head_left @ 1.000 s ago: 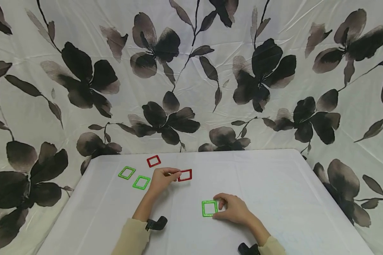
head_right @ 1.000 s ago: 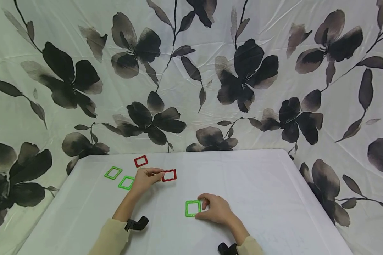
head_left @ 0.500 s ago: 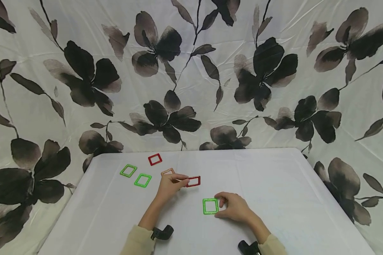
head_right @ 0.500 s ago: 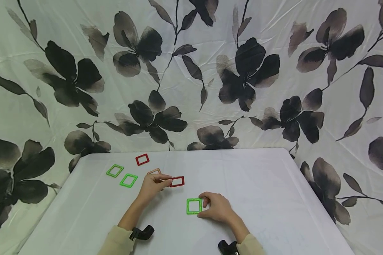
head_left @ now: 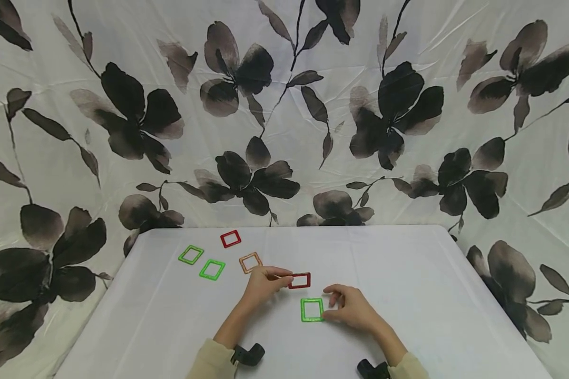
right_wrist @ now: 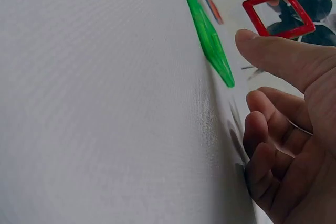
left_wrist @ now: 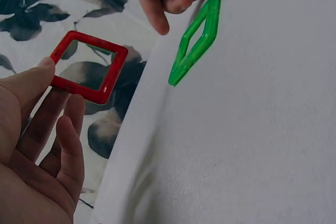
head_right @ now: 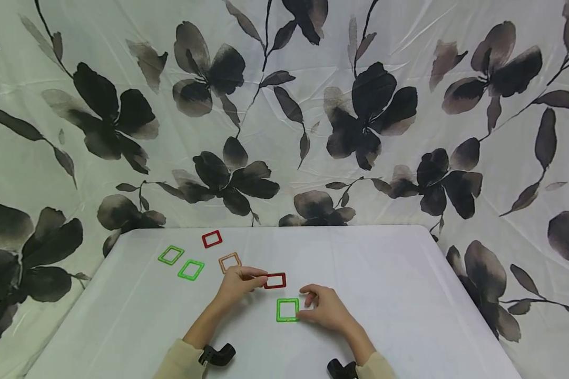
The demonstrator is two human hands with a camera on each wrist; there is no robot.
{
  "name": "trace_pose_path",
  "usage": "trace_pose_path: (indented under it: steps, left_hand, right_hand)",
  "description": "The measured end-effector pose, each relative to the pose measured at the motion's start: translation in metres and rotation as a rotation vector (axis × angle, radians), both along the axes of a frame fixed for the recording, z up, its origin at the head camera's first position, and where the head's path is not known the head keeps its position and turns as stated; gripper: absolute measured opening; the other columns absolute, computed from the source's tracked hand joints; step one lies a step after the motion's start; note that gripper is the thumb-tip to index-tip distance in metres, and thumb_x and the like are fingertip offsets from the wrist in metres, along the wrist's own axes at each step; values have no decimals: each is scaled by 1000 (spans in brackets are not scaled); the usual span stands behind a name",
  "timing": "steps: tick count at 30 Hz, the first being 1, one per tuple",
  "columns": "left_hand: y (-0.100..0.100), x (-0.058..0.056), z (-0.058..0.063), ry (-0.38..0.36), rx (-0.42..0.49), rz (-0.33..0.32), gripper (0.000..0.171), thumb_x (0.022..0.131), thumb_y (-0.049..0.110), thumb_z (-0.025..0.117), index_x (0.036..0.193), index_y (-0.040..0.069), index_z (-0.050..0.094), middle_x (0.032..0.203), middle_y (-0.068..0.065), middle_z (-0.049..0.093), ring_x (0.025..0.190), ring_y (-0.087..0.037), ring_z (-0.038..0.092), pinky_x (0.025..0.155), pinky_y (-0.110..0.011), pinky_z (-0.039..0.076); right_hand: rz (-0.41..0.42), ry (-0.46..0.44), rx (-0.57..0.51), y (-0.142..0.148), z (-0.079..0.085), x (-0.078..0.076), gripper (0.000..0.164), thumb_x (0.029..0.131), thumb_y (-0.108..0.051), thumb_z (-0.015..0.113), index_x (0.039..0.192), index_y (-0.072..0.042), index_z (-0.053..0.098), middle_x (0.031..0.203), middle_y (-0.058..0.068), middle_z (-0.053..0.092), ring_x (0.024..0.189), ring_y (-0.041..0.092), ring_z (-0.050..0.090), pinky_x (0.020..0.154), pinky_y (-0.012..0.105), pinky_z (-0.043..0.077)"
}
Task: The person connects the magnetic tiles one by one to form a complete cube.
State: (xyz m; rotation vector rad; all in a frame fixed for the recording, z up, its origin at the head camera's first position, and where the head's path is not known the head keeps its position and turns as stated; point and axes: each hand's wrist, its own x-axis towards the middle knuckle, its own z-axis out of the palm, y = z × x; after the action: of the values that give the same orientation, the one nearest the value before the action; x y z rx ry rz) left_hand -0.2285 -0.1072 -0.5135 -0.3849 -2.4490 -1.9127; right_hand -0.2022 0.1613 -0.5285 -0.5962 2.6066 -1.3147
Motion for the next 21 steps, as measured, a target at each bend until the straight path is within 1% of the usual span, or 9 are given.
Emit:
trace_pose_path:
  steps: [5, 11, 16, 19, 21]
  left_hand:
    - [7, 3, -4, 4, -16, -18, 18, 83, 23, 79, 95, 9, 78, 78, -2, 72, 69, -33, 64, 53, -29, 48]
    - [13, 4, -5, -21, -37, -36, 18, 83, 25, 79, 95, 11, 79, 77, 2, 72, 68, -33, 64, 49, -27, 46]
    - [16, 6, -7, -17, -32, -46, 16, 83, 24, 79, 94, 11, 79, 78, 0, 72, 66, -30, 63, 47, -26, 45]
    - [18, 13, 4, -16, -16, -54, 15, 84, 17, 77, 94, 5, 78, 79, -7, 72, 66, -38, 62, 47, -30, 46]
    - [20, 19, 15, -26, -17, -60, 15, 85, 12, 76, 94, 1, 77, 80, -12, 72, 68, -45, 61, 48, -34, 48]
  right_hand:
    - [2, -13, -10, 1, -2, 6, 52, 71, -20, 87, 115, -4, 65, 83, -1, 60, 60, 9, 49, 55, 24, 42]
    - [6, 14, 59, -3, -2, 8, 53, 69, -23, 88, 114, -6, 66, 82, -5, 59, 62, 9, 49, 56, 25, 41]
    - [-10, 48, 96, -5, -4, 8, 53, 68, -25, 89, 112, -8, 66, 81, -7, 58, 60, 8, 47, 54, 25, 39]
    - [-23, 68, 121, -6, -7, 8, 52, 67, -27, 89, 111, -10, 67, 80, -9, 57, 60, 6, 47, 53, 25, 39]
    - [-28, 76, 136, -7, -8, 7, 52, 67, -29, 89, 111, -11, 67, 79, -11, 57, 60, 5, 46, 54, 25, 39]
